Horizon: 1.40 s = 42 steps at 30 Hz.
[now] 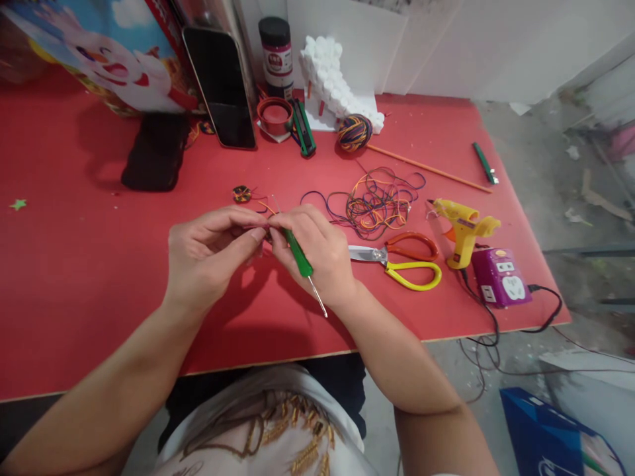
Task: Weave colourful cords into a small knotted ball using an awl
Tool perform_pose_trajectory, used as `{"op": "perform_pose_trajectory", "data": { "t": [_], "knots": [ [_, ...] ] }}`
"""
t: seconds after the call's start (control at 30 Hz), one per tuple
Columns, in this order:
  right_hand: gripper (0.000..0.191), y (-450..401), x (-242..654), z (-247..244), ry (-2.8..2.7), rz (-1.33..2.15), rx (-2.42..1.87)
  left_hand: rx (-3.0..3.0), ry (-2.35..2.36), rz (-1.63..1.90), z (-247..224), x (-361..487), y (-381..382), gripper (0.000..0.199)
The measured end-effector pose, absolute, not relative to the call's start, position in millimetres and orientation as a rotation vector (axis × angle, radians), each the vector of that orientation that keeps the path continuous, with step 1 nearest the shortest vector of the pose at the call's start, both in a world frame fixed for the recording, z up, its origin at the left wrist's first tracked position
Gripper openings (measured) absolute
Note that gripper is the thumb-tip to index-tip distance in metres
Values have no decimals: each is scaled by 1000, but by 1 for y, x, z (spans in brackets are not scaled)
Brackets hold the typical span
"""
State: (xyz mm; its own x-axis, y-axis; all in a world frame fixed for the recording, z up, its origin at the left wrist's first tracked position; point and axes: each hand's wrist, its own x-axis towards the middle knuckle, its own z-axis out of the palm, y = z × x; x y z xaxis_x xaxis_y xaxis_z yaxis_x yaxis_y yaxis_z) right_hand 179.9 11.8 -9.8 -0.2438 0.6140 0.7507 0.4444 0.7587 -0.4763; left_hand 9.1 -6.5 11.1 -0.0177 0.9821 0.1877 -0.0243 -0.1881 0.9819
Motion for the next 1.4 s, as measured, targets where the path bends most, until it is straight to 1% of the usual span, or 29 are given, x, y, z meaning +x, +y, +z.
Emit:
{"op": "perform_pose_trajectory", "data": {
  "t": [0.17, 0.33, 0.4, 0.47, 0.57, 0.63, 0.7, 0.87, 1.07, 1.17, 1.3, 1.4],
  "knots": [
    [13, 13, 180, -13, -1892, 215, -804, 1393, 1153, 1293, 13, 7, -6, 4],
    [14, 13, 181, -13, -1909, 246, -811, 1369, 1146, 1248, 7, 3, -2, 11],
    [12, 11, 180, -11, -1867, 308, -846, 1316, 1130, 1241, 2, 2, 0, 14],
    [9, 10, 179, -7, -1790, 435, -943, 1257, 1149, 1254, -1, 1, 1, 15],
    [8, 8, 178, -2, -1642, 748, -1076, 1266, 1210, 1291, 0, 2, 0, 15],
    [9, 8, 177, -1, -1540, 988, -1069, 1354, 1255, 1321, 4, 4, -2, 14],
    [15, 9, 176, -1, -1439, 1178, -1024, 1498, 1311, 1353, 7, 6, -5, 13],
    [22, 10, 174, -5, -1289, 1339, -950, 1767, 1352, 1380, 6, 7, -7, 11],
    [25, 11, 174, -9, -1256, 1359, -937, 1827, 1317, 1372, 4, 8, -5, 13],
    [18, 12, 175, -8, -1309, 1294, -968, 1802, 1303, 1342, 5, 7, -5, 11],
    [2, 12, 178, -6, -1490, 1070, -1003, 1783, 1304, 1323, 6, 6, -5, 10],
    [4, 12, 180, -6, -1632, 832, -1044, 1735, 1303, 1283, 6, 4, -4, 14]
  ]
}}
